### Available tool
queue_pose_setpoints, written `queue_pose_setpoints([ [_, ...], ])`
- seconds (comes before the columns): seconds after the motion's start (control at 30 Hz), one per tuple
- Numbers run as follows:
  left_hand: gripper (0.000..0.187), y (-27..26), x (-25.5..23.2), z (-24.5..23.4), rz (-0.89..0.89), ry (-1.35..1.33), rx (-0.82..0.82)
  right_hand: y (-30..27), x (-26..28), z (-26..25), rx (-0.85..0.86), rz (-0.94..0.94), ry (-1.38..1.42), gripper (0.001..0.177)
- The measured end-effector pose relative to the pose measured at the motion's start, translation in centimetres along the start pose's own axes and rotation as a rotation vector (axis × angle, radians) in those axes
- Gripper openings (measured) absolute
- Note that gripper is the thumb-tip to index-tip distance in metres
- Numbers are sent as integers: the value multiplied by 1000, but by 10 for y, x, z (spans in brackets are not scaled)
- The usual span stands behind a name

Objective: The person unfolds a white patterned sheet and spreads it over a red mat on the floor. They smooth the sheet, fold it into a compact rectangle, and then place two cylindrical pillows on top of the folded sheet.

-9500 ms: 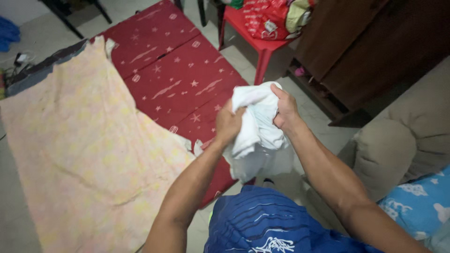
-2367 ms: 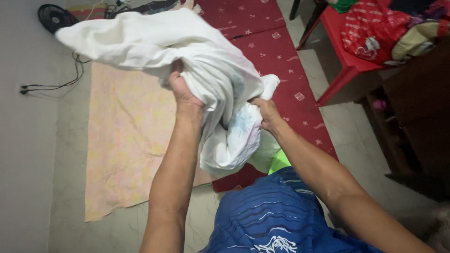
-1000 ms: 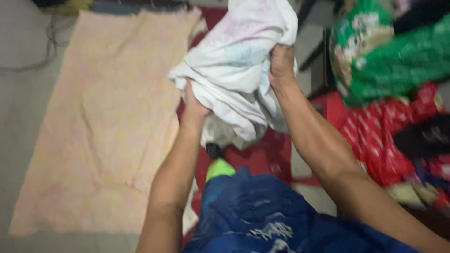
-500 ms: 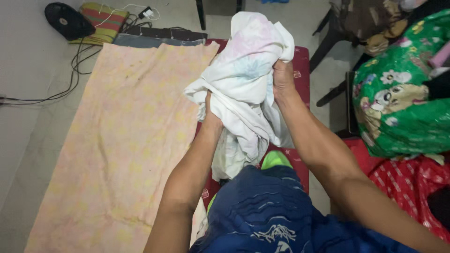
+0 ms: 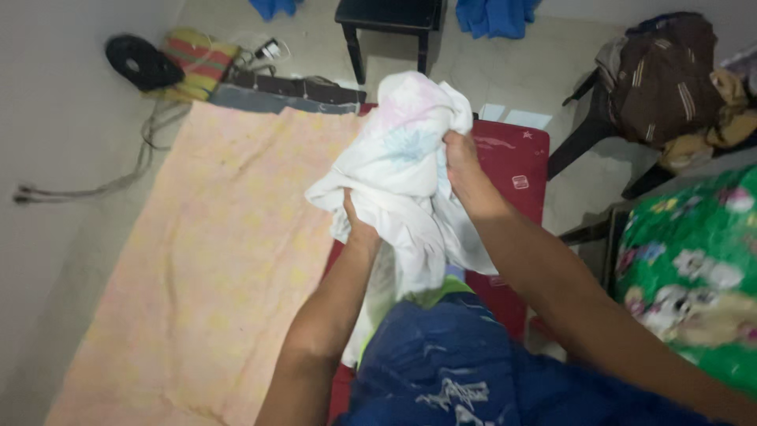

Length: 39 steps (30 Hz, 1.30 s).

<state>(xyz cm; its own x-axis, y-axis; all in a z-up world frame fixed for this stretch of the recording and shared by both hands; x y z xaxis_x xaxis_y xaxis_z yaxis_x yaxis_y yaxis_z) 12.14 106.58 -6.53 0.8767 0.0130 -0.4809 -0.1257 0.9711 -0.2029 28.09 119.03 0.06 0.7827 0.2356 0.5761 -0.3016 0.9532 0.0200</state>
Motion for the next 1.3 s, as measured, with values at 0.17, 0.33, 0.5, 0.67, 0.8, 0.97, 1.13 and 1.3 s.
queue_pose_setpoints([
  [0.17,68,83,-2,61,142,-29,-66,100,49,19,77,44,-46,55],
  [0.33,67,161,-58,126,385,-36,-91,180,111,73,161,126,125,44],
  [0.5,67,191,-126,202,448,7,93,236,180,97,365,54,63,47],
  [0.67,63,167,-126,234,336,121,282,254,244,39,334,-160,-175,48],
  [0.8,52,176,-107,209,376,363,-29,268,281,-77,-263,-321,-505,57],
  [0.97,51,221,-11,174,293,730,-176,250,272,-209,-316,-251,-1104,22],
  [1.13,52,219,75,193,93,754,144,137,226,-158,-69,595,-784,61],
  [1.3,51,195,95,208,-86,1366,153,102,223,-67,-79,643,-614,93],
])
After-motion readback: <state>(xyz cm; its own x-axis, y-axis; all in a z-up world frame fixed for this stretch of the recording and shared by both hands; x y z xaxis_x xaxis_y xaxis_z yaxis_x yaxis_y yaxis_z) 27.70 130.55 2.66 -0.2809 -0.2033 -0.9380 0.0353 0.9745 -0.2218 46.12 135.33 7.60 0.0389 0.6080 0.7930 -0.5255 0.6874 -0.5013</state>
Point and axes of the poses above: each hand's wrist, its own y-axis towards the middle knuckle, its own z-axis out of the palm, x = y × z, the point moved 1 cm from there along y, towards the middle knuckle, and after that the axes turned 12 degrees about y, right-handed, at the moved point
